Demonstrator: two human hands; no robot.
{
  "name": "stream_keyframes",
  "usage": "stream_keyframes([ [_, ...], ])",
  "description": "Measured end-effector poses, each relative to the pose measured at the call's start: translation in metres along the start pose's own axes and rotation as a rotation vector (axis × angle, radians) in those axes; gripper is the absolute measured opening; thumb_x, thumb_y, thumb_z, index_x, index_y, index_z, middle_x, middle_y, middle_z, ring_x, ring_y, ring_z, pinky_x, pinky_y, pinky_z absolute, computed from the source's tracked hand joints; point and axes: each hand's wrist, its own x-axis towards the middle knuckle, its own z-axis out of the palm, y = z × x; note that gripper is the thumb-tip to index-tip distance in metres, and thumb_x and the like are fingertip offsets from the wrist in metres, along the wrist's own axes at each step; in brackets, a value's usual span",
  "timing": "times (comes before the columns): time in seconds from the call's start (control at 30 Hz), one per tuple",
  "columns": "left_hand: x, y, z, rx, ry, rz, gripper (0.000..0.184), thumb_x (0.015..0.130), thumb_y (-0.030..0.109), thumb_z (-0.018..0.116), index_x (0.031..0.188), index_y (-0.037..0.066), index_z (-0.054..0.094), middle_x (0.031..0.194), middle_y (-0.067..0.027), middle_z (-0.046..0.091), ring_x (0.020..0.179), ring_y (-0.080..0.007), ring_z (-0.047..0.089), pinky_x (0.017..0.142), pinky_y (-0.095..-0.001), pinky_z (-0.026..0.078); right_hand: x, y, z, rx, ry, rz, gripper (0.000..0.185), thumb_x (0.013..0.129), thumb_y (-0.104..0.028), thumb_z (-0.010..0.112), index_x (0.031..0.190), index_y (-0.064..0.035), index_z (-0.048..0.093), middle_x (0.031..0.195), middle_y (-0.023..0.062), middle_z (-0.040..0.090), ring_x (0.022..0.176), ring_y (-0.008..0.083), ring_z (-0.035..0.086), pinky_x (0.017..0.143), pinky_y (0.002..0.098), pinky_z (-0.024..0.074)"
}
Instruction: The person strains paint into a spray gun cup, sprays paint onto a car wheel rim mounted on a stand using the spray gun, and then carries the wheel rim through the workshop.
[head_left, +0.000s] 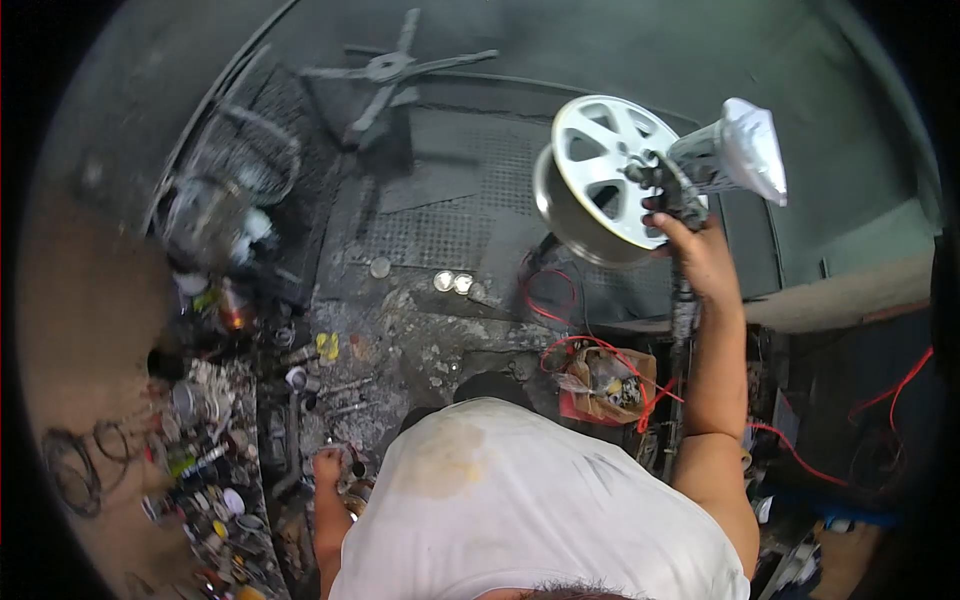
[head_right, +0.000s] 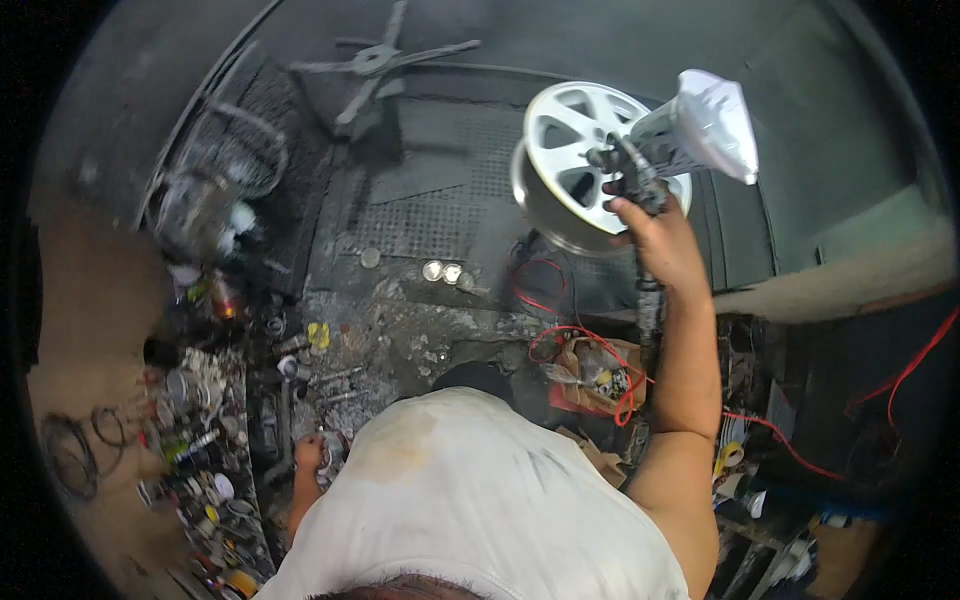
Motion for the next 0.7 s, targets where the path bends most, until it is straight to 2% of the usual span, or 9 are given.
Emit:
stream_keyframes([
  [0.1,-0.056,-0.149,-0.014,-0.487,0.15,-0.378,0.024,0.093,0.02,0.068,0.095,-0.003,0.074,0.076,-0.0155,0.073,0.063,-0.0232,0.067,0.061,-0.039,0.053,0.003,0.034,0.091,0.043,-0.123,0.011,0.048,0.092,-0.02,0.075,0.131,0.0027,0.059,0.115,0.0133,0.073,0.103,0.0236,0.072,0.073,0.0371,0.0621],
  [0.17,-0.102,-0.228,-0.012,0.255,0.29,-0.011,0.024,0.095,0.02,0.068,0.101,-0.003,0.073,0.078,-0.0139,0.074,0.062,-0.0215,0.067,0.058,-0.0363,0.053,0.001,0.04,0.164,0.096,-0.254,0.145,0.049,0.092,-0.017,0.074,0.133,0.0034,0.057,0.121,0.0155,0.07,0.108,0.0268,0.07,0.072,0.0387,0.0623],
  [0.2,-0.134,-0.238,-0.007,0.222,0.321,-0.079,0.024,0.095,0.02,0.068,0.101,-0.003,0.073,0.078,-0.0139,0.074,0.062,-0.0215,0.067,0.058,-0.0363,0.053,0.006,0.05,0.198,0.1,-0.357,0.16,0.046,0.094,-0.019,0.074,0.132,0.0006,0.057,0.121,0.0131,0.069,0.109,0.0258,0.069,0.072,0.0391,0.0614],
  [0.27,-0.172,-0.22,-0.01,-0.557,0.321,-0.542,0.025,0.096,0.02,0.068,0.101,-0.003,0.073,0.079,-0.0122,0.074,0.06,-0.0194,0.068,0.056,-0.0343,0.053,0.004,0.053,0.273,0.149,-0.385,0.211,0.047,0.094,-0.021,0.075,0.133,-0.0017,0.057,0.124,0.0118,0.067,0.112,0.025,0.067,0.074,0.0401,0.0626],
  [0.3,-0.18,-0.245,0.01,-0.703,0.362,-0.582,0.025,0.095,0.021,0.069,0.096,-0.004,0.075,0.079,-0.0119,0.075,0.059,-0.019,0.068,0.056,-0.0352,0.053,0.005,0.05,0.314,0.164,-0.395,0.239,0.041,0.095,-0.02,0.073,0.131,-0.0046,0.058,0.12,0.0095,0.068,0.106,0.0236,0.068,0.074,0.0395,0.0605],
  [0.4,-0.216,-0.203,0.023,-0.516,0.415,-0.653,0.026,0.095,0.021,0.069,0.091,-0.003,0.075,0.076,-0.0106,0.074,0.056,-0.0178,0.065,0.055,-0.0354,0.052,0.023,0.052,0.437,0.268,-0.49,0.265,0.031,0.098,-0.018,0.069,0.126,-0.0075,0.06,0.116,0.008,0.068,0.095,0.0214,0.068,0.075,0.0397,0.0575],
  [0.57,-0.208,-0.176,0.118,-1.205,0.499,-0.595,0.022,0.098,0.02,0.068,0.108,0.0,0.07,0.08,-0.0047,0.068,0.062,-0.0151,0.06,0.056,-0.0318,0.047,0.063,-0.009,0.62,0.4,-0.685,0.287,0.016,0.101,-0.017,0.065,0.113,-0.0065,0.061,0.102,0.0097,0.065,0.086,0.0231,0.065,0.072,0.0415,0.0568],
  [0.6,-0.212,-0.14,0.122,-1.334,0.544,-0.553,0.021,0.1,0.019,0.067,0.11,0.001,0.069,0.081,-0.0045,0.066,0.066,-0.015,0.059,0.058,-0.0315,0.047,0.074,-0.022,0.655,0.476,-0.697,0.286,0.013,0.102,-0.017,0.063,0.11,-0.007,0.062,0.099,0.0102,0.063,0.085,0.0258,0.064,0.071,0.0466,0.0571],
  [0.7,-0.233,-0.072,0.167,-1.031,0.557,-0.627,0.024,0.1,0.025,0.063,0.108,0.003,0.069,0.082,-0.0056,0.066,0.074,-0.02,0.064,0.068,-0.0352,0.052,0.107,-0.077,0.755,0.562,-0.69,0.438,0.025,0.101,-0.024,0.063,0.119,-0.0062,0.06,0.117,0.0152,0.062,0.098,0.0346,0.065,0.082,0.0611,0.0535],
])
